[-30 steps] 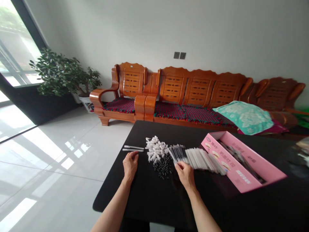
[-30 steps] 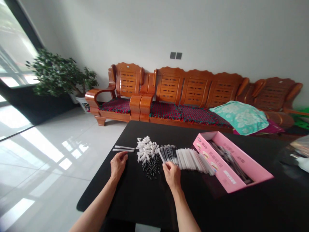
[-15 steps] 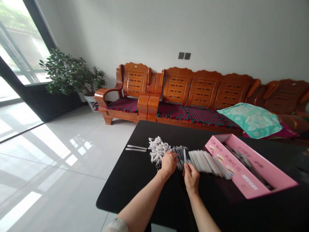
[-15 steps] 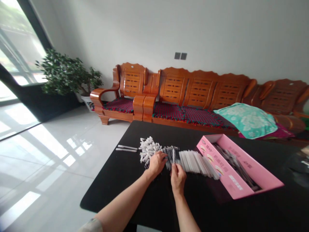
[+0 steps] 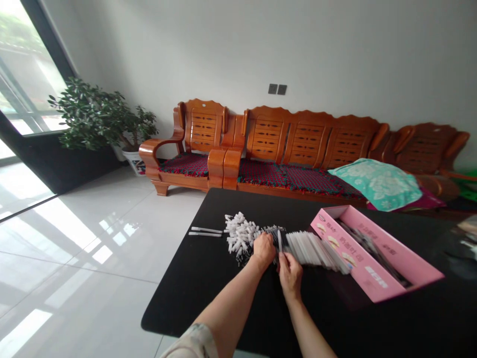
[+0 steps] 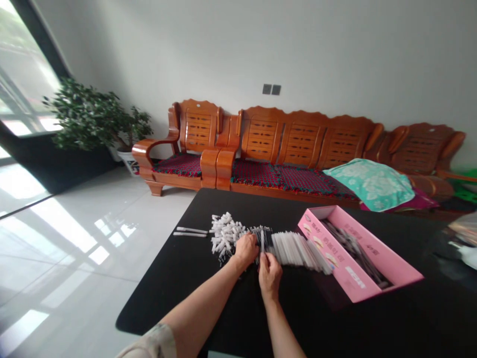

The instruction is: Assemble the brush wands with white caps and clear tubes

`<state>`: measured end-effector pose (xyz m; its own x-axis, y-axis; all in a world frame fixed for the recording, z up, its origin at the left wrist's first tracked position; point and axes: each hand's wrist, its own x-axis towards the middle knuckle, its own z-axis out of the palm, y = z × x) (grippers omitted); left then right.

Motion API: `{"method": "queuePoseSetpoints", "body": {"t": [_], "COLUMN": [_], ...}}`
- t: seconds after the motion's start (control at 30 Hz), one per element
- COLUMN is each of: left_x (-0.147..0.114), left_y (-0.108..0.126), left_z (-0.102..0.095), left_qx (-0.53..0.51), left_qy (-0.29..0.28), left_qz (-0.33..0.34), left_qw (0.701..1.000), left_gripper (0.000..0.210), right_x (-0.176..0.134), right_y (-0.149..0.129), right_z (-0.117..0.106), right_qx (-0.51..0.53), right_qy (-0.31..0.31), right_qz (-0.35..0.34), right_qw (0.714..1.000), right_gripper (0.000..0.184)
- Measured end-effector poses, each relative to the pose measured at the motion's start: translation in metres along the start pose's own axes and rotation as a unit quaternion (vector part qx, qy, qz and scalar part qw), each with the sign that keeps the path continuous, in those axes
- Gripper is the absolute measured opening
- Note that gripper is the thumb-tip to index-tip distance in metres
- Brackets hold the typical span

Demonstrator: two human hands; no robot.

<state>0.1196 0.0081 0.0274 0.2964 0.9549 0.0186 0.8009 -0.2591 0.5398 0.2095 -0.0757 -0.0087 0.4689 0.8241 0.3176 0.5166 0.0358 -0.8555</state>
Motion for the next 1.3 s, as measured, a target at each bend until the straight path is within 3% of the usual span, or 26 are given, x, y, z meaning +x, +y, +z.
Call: {"method": "queuePoseSetpoints", "body": {"t": [0.23, 0.43, 0.6, 0.73, 0.97, 1.3], "left_x": [0.004, -0.009, -0.033, -0.055, -0.070, -0.069], "left_y": [-0.001, -0.023, -0.057, -0.078, -0.096, -0.095], "left_z": [0.001, -0.027, -0.057, -0.069, -0.067, -0.062], "left_qx": [-0.012, -0.109, -0.202, -0.278, -0.324, -0.351], "left_qy": [0.028, 0.089, 0.102, 0.083, 0.073, 0.068], "left_qz": [-0.049, -0.094, -0.044, -0.002, 0.026, 0.056], "left_qw": [0.998, 0.986, 0.973, 0.957, 0.943, 0.932], "left_gripper": [0.032, 0.032, 0.026, 0.029, 0.029, 0.026], "right_x": [0.000, -0.002, 0.017, 0.041, 0.055, 0.052], "right_y": [-0.003, -0.007, -0.026, -0.052, -0.078, -0.077], "right_z": [-0.001, 0.000, 0.008, 0.012, 0.023, 0.027], "right_qx": [-0.002, 0.074, 0.247, 0.315, 0.399, 0.385], "right_qy": [0.000, -0.026, -0.056, 0.001, 0.008, -0.008], "right_qz": [0.001, 0.035, 0.124, 0.149, 0.148, 0.131], "right_qw": [1.000, 0.996, 0.959, 0.937, 0.905, 0.914], "right_gripper": [0.051, 0.047, 0.038, 0.035, 0.035, 0.036]}}
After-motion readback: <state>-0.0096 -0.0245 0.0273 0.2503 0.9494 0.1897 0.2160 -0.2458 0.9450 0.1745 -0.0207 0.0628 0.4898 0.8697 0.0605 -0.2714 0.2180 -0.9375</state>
